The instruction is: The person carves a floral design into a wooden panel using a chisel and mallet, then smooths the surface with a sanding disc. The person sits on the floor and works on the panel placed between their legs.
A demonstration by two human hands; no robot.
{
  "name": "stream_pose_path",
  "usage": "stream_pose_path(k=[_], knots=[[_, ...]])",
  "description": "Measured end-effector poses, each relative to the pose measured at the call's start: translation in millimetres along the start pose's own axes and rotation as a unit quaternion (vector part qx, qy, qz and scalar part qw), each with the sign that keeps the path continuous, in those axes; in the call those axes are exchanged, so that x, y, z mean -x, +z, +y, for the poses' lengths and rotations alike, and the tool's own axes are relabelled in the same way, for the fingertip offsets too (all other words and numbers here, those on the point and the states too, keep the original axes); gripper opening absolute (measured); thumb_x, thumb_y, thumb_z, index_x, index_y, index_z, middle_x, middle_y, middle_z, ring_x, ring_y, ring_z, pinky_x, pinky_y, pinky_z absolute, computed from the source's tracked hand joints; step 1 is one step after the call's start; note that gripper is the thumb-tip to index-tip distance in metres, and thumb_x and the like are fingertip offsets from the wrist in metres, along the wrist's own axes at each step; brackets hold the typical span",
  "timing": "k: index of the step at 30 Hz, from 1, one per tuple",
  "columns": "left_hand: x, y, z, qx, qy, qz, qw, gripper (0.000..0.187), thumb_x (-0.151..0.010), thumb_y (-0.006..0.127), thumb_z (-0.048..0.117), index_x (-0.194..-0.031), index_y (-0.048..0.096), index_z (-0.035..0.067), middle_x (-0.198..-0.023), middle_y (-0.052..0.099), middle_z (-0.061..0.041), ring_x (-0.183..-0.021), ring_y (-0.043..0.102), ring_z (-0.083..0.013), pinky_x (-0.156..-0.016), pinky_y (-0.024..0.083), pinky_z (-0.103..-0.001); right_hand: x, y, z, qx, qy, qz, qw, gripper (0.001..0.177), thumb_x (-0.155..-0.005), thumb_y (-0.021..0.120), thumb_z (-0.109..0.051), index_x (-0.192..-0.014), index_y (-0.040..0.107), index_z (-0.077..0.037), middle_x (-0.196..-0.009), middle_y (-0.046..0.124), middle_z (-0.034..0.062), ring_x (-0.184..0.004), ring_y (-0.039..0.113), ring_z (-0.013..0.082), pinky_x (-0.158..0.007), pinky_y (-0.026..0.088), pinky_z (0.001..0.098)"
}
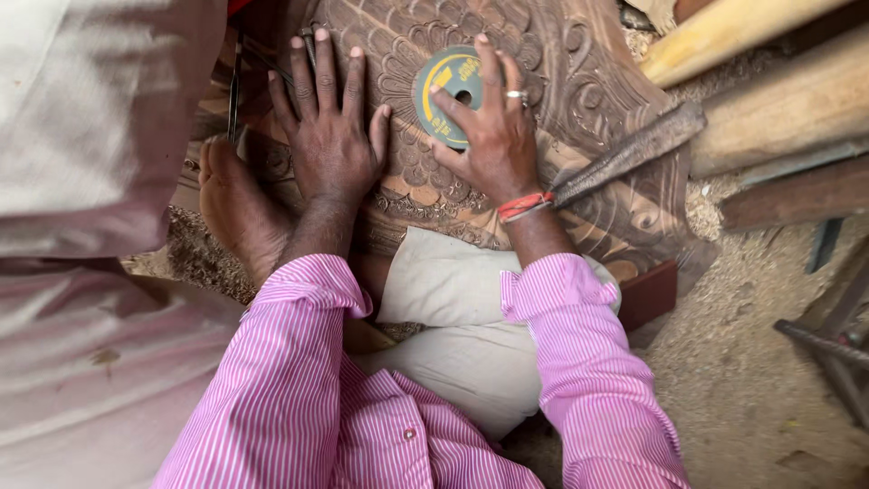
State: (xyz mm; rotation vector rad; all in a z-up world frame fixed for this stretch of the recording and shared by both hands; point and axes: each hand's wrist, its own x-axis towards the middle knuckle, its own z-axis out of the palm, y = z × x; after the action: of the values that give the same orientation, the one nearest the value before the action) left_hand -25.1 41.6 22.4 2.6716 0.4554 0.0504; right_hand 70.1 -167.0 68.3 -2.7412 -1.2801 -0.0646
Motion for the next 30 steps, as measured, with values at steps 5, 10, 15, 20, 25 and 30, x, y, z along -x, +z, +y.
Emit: stream_pose_path(k=[5, 10, 15, 20, 25, 30], knots=[[-0.4, -3.2, -2.4, 0.016, -0.015, -0.040, 0.999, 0.068, -0.116, 0.044, 0.055, -0.172, 0.030, 0.019, -0.176, 0.007, -0.017, -0.161, 0.003, -0.0388, -0.127, 0.002, -0.068, -4.1, 8.8, -0.8, -0.015, -0.004, 0.010, 1.000, 0.055, -0.079, 0.097, -0.037, -0.129, 0.079, -0.023, -0.170, 0.022, 0.0184, -0.152, 0.027, 0.0446, -0.116, 0.053, 0.0505], [0.3, -6.1, 2.4, 0.043, -0.030, -0.061, 0.997, 0.067, -0.117, 0.042, 0.053, -0.173, 0.030, 0.018, -0.177, 0.008, -0.017, -0.163, 0.004, -0.0389, -0.128, -0.001, -0.067, -2.9, 7.5, -3.5, -0.014, -0.002, 0.021, 1.000, 0.053, -0.076, 0.096, -0.034, -0.125, 0.081, -0.022, -0.167, 0.025, 0.0177, -0.150, 0.028, 0.0420, -0.118, 0.050, 0.0523], [-0.6, -8.8, 0.9, 0.046, -0.014, -0.043, 0.998, 0.065, -0.119, 0.043, 0.052, -0.172, 0.034, 0.015, -0.176, 0.012, -0.019, -0.162, 0.007, -0.0418, -0.128, -0.001, -0.067, -4.6, 6.9, -7.6, 0.017, -0.017, 0.035, 0.999, 0.056, -0.077, 0.098, -0.037, -0.128, 0.079, -0.024, -0.166, 0.023, 0.0202, -0.150, 0.027, 0.0421, -0.119, 0.048, 0.0528], [4.8, -8.4, -1.1, 0.051, -0.010, -0.034, 0.998, 0.065, -0.118, 0.045, 0.051, -0.170, 0.036, 0.014, -0.174, 0.017, -0.022, -0.160, 0.010, -0.0432, -0.126, 0.000, -0.068, -4.8, 8.7, -9.4, 0.006, -0.018, 0.045, 0.999, 0.055, -0.076, 0.096, -0.035, -0.126, 0.078, -0.023, -0.168, 0.024, 0.0200, -0.149, 0.028, 0.0466, -0.118, 0.046, 0.0536], [2.9, -4.8, 0.3, 0.055, -0.011, -0.031, 0.998, 0.063, -0.118, 0.046, 0.051, -0.169, 0.037, 0.015, -0.173, 0.020, -0.021, -0.160, 0.011, -0.0430, -0.127, 0.000, -0.067, -7.7, 7.8, -7.8, 0.022, -0.003, 0.038, 0.999, 0.057, -0.078, 0.095, -0.035, -0.132, 0.079, -0.023, -0.162, 0.028, 0.0189, -0.146, 0.031, 0.0457, -0.114, 0.048, 0.0561], [2.5, -7.5, 0.4, 0.046, -0.004, -0.008, 0.999, 0.064, -0.117, 0.048, 0.050, -0.168, 0.038, 0.013, -0.172, 0.022, -0.022, -0.158, 0.013, -0.0442, -0.125, 0.000, -0.067, -6.0, 9.9, -8.9, -0.010, 0.019, 0.026, 0.999, 0.053, -0.078, 0.093, -0.035, -0.128, 0.077, -0.023, -0.165, 0.028, 0.0217, -0.146, 0.031, 0.0478, -0.114, 0.049, 0.0553]])
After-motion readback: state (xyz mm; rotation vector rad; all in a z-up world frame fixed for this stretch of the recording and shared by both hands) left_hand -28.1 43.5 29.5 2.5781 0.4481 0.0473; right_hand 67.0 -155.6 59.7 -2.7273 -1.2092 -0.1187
